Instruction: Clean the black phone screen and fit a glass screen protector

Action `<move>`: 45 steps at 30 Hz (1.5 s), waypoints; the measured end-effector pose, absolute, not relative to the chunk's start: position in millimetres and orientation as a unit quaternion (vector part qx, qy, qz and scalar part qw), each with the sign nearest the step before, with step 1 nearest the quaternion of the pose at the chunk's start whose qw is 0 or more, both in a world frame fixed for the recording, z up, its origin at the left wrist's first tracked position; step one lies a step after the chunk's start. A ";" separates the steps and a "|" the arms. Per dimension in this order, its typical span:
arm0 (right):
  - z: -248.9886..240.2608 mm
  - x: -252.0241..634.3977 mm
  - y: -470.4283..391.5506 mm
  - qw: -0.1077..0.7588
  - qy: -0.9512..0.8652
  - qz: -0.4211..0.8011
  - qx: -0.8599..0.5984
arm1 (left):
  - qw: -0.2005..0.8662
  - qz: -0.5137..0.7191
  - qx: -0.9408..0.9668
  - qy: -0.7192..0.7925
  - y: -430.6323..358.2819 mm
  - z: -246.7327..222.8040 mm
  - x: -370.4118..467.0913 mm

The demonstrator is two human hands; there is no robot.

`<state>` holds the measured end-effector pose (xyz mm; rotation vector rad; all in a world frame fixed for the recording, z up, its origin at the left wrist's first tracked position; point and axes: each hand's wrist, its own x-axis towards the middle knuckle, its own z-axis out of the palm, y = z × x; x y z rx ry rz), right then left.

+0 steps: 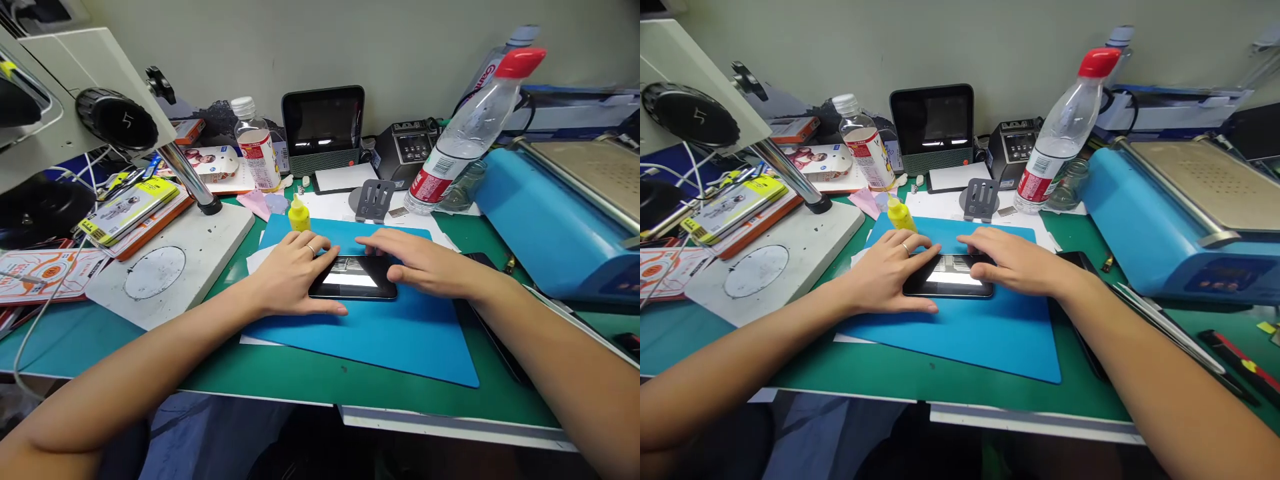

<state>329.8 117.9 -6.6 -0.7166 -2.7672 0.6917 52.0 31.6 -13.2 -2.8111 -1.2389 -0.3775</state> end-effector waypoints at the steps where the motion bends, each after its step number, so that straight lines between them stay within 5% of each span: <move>1: -7.2 330.5 118.1 0.107 -0.936 0.236 -0.239 | 0.019 -0.123 -0.909 -0.397 32.0 -14.0 53.9; 17: -2.7 331.7 118.2 0.102 -0.923 0.254 -0.272 | -0.085 -0.137 -0.887 -0.432 32.9 -7.6 52.3; 45: -7.2 329.7 119.9 0.116 -0.938 0.174 -0.278 | -0.046 -0.128 -0.907 -0.398 36.3 -12.3 52.5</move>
